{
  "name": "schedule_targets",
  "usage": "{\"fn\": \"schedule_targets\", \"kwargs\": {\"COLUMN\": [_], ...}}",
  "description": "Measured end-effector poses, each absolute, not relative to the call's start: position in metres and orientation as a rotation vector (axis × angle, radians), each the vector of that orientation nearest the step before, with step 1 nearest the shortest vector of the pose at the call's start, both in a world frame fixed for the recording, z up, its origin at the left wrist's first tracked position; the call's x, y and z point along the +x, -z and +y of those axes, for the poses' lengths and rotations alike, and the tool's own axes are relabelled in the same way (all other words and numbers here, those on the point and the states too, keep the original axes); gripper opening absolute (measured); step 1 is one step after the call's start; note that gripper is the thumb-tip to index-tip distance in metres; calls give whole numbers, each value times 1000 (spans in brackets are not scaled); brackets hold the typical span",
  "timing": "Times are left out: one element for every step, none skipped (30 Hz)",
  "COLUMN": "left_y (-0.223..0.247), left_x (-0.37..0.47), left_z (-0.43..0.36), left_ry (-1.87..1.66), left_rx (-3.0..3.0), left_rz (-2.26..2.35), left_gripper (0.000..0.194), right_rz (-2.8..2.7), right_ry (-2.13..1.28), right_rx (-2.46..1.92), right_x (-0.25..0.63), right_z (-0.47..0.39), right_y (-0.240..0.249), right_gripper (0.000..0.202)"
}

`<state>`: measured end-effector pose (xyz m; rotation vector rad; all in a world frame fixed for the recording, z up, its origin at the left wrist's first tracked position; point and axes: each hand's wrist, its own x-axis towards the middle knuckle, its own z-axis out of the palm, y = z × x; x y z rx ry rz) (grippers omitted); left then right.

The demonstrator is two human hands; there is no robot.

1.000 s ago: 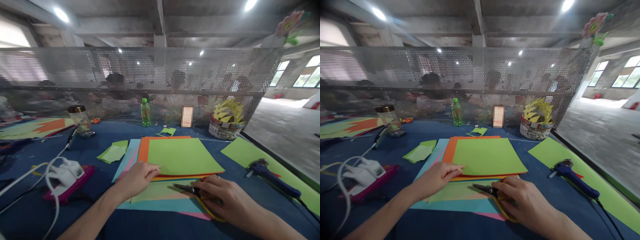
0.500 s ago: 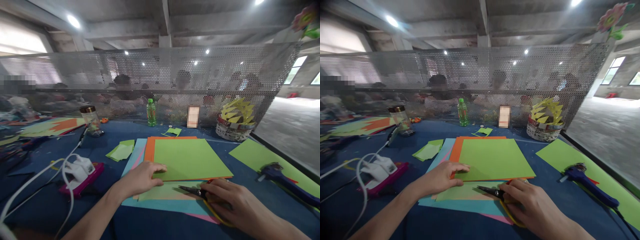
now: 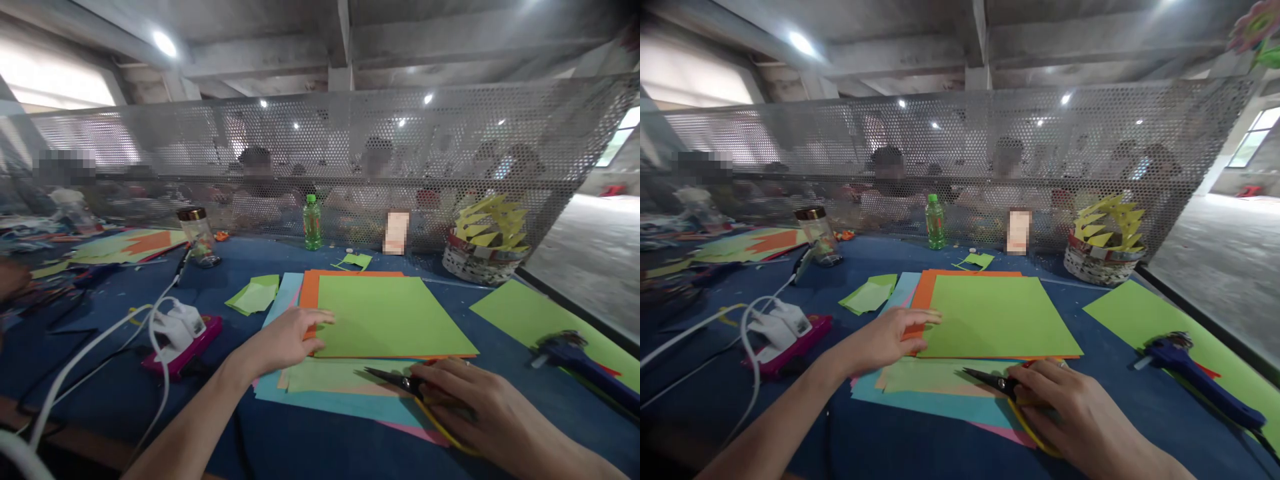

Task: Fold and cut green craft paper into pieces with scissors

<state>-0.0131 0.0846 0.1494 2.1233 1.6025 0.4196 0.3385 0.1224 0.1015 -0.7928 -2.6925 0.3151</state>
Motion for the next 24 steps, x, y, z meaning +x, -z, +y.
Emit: {"fn": "schedule_targets", "kwargs": {"left_y": [-149,-149,-148,-147,-146,-145,-144,-144,-143,-143,-142,-142,-143,-143,-144,-144,-145,-146,-147,-148,-148,-149,-149,-149], "left_x": [-15,-16,-17,-17,-18,-18,-17,-17,-17,-17,-16,-16,-16,-15,-15,-15,-15,-15,-15,-16,-17,-18,-19,-19], "left_z": [85,85,85,85,85,85,85,85,86,86,86,86,86,86,86,86,86,85,85,85,85,85,85,85], "left_ry": [-381,-343,-310,-285,-276,-274,-279,-294,-312,-331,-349,-363,-381,-393,-401,-402,-393,-371,-340,-305,-275,-254,-247,-252], "left_rx": [2136,2145,2152,2154,2154,2151,2143,2132,2120,2109,2100,2097,2101,2109,2119,2127,2132,2132,2131,2131,2132,2135,2140,2146], "left_rz": [1589,1576,1565,1556,1551,1548,1546,1547,1549,1549,1549,1550,1556,1562,1572,1583,1592,1591,1578,1560,1541,1524,1511,1502], "left_gripper": [52,56,60,62,62,62,60,57,56,54,52,49,45,41,38,36,35,35,37,42,49,56,60,61], "right_rz": [-2691,-2693,-2696,-2695,-2694,-2692,-2689,-2687,-2686,-2687,-2690,-2694,-2697,-2699,-2701,-2704,-2708,-2711,-2712,-2712,-2709,-2705,-2702,-2700], "right_ry": [-309,-303,-293,-279,-263,-249,-236,-225,-219,-216,-218,-222,-227,-231,-234,-237,-241,-247,-254,-263,-270,-273,-273,-271], "right_rx": [-789,-784,-781,-776,-769,-761,-754,-746,-743,-742,-747,-752,-756,-761,-767,-771,-776,-779,-780,-780,-778,-775,-775,-772], "right_x": [339,339,339,339,339,339,339,338,338,338,338,338,338,338,339,339,339,339,339,338,338,337,337,337], "right_z": [122,122,122,122,122,122,122,122,122,122,122,122,122,122,122,122,123,123,123,123,123,123,123,123], "right_y": [-101,-101,-101,-101,-101,-101,-102,-102,-102,-103,-103,-103,-102,-102,-101,-100,-99,-99,-99,-99,-99,-99,-99,-100], "right_gripper": [48,48,48,47,46,45,44,44,43,43,44,45,46,46,47,47,47,47,46,45,45,44,43,43]}}
